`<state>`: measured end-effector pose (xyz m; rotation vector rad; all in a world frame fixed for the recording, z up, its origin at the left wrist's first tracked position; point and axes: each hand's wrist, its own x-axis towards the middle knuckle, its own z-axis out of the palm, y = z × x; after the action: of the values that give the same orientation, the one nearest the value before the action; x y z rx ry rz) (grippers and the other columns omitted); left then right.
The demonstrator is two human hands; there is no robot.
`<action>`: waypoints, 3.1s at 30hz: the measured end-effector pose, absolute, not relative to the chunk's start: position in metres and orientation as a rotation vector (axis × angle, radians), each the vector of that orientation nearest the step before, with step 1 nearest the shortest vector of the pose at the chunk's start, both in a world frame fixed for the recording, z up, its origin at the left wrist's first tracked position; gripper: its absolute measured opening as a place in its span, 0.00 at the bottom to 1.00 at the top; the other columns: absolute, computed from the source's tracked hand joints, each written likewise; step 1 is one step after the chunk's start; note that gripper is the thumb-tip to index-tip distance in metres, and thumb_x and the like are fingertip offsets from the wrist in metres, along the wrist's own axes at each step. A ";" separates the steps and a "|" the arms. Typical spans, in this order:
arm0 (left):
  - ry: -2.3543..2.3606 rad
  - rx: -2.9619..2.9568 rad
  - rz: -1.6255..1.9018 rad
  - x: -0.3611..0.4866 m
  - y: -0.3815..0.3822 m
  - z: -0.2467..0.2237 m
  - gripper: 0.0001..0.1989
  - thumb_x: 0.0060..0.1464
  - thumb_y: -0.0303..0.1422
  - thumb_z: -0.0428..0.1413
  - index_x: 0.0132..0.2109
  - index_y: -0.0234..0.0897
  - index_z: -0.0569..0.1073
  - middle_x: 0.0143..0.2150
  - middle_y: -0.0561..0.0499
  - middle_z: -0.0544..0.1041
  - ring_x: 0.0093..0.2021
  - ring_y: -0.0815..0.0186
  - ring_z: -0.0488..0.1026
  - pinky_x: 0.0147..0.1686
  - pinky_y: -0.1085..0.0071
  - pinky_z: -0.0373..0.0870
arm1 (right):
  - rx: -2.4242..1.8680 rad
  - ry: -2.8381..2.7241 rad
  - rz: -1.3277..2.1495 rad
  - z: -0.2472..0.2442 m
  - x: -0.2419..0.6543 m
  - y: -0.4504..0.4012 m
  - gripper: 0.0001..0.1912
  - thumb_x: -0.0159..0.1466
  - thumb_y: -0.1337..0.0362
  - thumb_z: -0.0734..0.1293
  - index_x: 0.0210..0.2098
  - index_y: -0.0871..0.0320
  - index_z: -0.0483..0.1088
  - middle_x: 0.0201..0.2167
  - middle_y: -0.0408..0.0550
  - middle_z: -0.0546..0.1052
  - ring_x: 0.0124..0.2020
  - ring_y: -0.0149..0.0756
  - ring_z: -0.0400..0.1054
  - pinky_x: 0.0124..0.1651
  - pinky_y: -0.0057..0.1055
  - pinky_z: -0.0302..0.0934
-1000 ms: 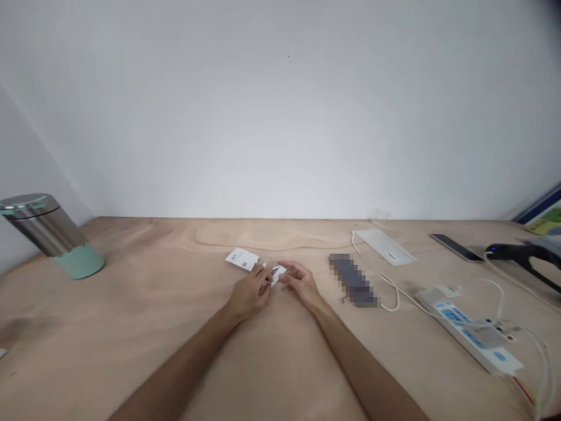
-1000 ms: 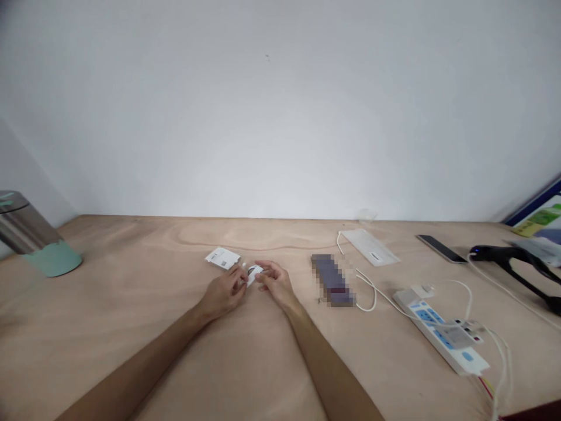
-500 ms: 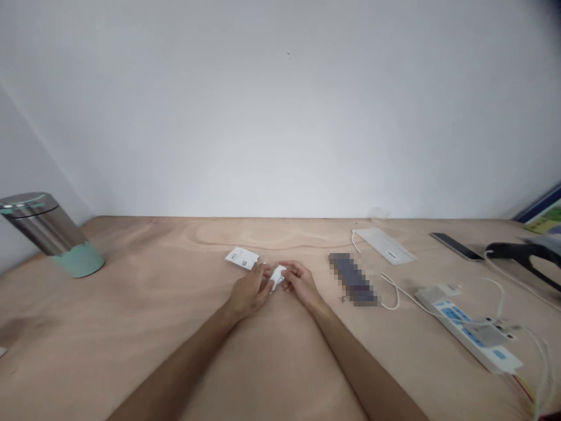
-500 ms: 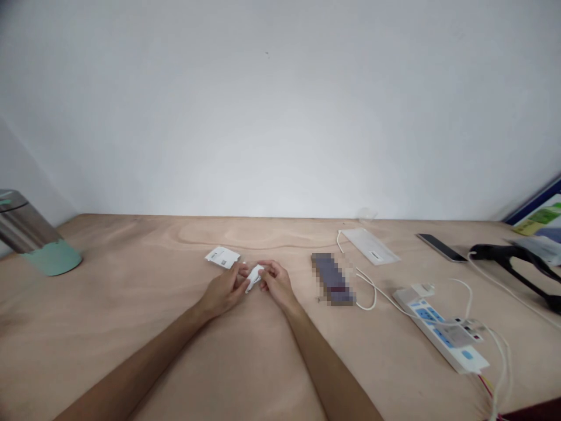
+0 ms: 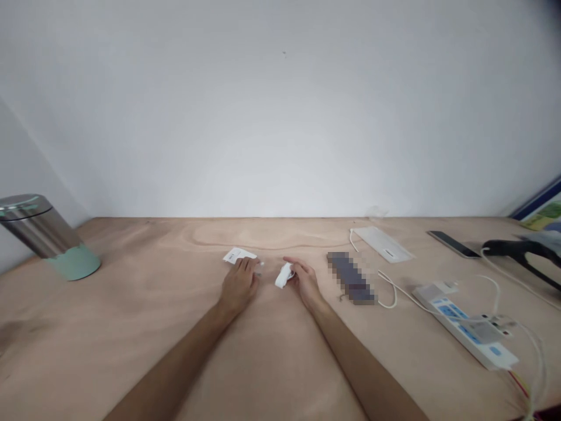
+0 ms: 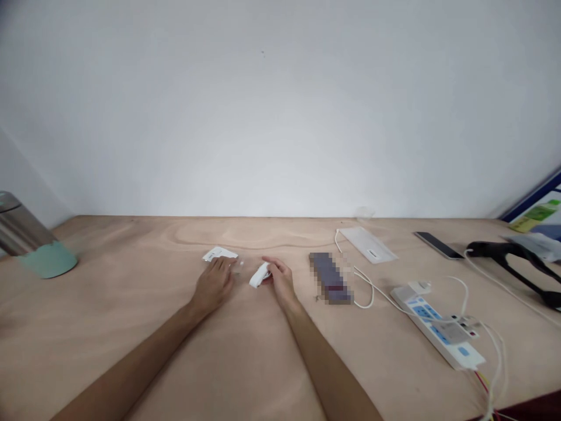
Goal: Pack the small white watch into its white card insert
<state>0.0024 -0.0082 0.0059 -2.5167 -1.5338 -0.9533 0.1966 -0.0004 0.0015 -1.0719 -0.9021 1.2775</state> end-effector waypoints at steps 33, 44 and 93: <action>-1.406 -2.736 -0.767 -0.012 -0.002 0.007 0.22 0.52 0.34 0.51 0.55 0.35 0.65 0.51 0.41 0.70 0.52 0.53 0.63 0.54 0.54 0.59 | -1.272 -1.135 1.012 -0.002 0.189 -0.003 0.17 0.51 0.53 0.70 0.33 0.57 0.67 0.18 0.37 0.66 0.14 0.26 0.58 0.14 0.24 0.54; -1.343 -2.790 -0.871 -0.010 -0.004 0.011 0.26 0.52 0.34 0.51 0.58 0.36 0.59 0.53 0.41 0.67 0.54 0.55 0.65 0.53 0.58 0.62 | -1.374 -1.165 0.823 -0.002 0.194 -0.002 0.15 0.52 0.52 0.68 0.33 0.56 0.69 0.19 0.39 0.67 0.18 0.29 0.59 0.17 0.24 0.52; -1.211 -2.896 -0.896 -0.001 -0.009 0.016 0.19 0.57 0.39 0.52 0.53 0.38 0.62 0.51 0.44 0.67 0.51 0.57 0.65 0.51 0.58 0.66 | -1.203 -1.635 0.912 -0.004 0.195 -0.005 0.16 0.54 0.68 0.63 0.40 0.56 0.76 0.36 0.46 0.78 0.33 0.33 0.70 0.37 0.29 0.63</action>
<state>-0.0014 -0.0092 0.0159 -2.8957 -1.2112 -0.8965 0.1945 -0.0052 -0.0042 -1.2032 -1.6347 0.9121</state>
